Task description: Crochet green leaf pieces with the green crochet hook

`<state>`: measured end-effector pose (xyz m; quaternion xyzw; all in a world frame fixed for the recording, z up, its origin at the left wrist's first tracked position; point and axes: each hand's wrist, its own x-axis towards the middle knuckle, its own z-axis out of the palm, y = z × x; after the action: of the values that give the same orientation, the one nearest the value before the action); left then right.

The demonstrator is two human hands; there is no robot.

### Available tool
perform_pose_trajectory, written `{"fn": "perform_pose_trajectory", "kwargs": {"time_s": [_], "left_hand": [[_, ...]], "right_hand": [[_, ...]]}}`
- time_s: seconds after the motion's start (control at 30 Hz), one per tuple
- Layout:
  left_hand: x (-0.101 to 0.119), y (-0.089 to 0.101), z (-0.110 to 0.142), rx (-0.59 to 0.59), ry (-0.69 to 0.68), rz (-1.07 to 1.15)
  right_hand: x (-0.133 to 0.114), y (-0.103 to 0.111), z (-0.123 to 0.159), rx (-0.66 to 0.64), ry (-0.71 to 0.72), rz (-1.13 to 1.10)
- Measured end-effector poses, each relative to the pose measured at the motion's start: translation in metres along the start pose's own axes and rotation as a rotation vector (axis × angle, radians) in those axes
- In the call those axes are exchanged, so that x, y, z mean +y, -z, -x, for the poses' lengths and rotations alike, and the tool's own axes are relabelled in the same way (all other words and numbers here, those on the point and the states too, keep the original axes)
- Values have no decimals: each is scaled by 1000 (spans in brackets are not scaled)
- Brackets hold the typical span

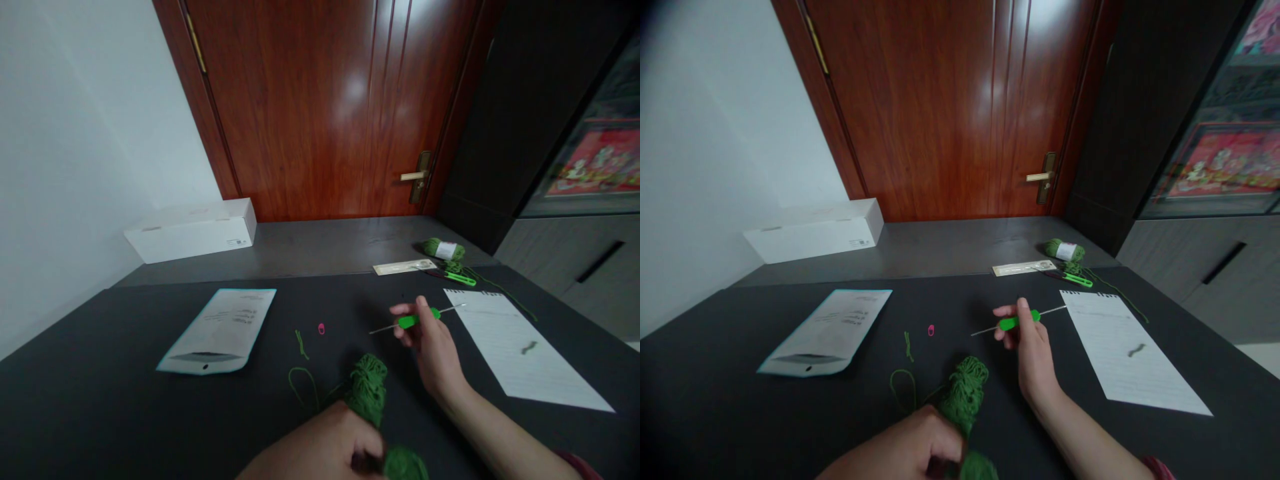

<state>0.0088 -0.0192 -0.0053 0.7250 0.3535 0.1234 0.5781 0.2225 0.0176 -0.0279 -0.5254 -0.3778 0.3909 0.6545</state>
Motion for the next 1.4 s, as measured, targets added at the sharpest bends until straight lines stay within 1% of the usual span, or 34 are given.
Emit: {"fn": "perform_pose_trajectory", "kwargs": {"time_s": [0.07,0.1,0.13,0.17,0.2,0.27,0.33,0.4,0.5,0.6,0.73,0.93,1.03,1.17,1.4], "left_hand": [[2,1,-6,88,45,-174],[4,3,-8,155,52,-266],[6,6,-11,262,52,-351],[8,10,-13,380,21,-431],[9,14,-15,461,-32,-476],[10,20,-17,576,-73,-478],[10,23,-18,622,-72,-387],[10,23,-19,626,-83,-214],[12,19,-20,605,-144,93],[10,16,-24,609,-132,285],[0,14,-30,617,-57,413],[-8,12,-36,638,9,670],[-10,11,-37,637,13,698],[-10,11,-38,617,-8,642],[-7,11,-38,638,-15,666]], "right_hand": [[2,-5,2,-61,28,28],[4,-7,3,-92,44,48],[5,-8,3,-122,60,72],[7,-9,4,-148,77,98],[8,-10,5,-170,95,127],[10,-10,7,-206,139,184],[9,-9,12,-240,195,241],[5,-8,17,-291,256,300],[-2,-9,24,-403,335,390],[-6,-11,28,-521,369,485],[-2,-14,29,-611,325,624],[6,-14,25,-657,177,821],[6,-14,23,-661,121,901],[3,-15,23,-669,81,986],[-3,-16,26,-689,78,1082]]}}
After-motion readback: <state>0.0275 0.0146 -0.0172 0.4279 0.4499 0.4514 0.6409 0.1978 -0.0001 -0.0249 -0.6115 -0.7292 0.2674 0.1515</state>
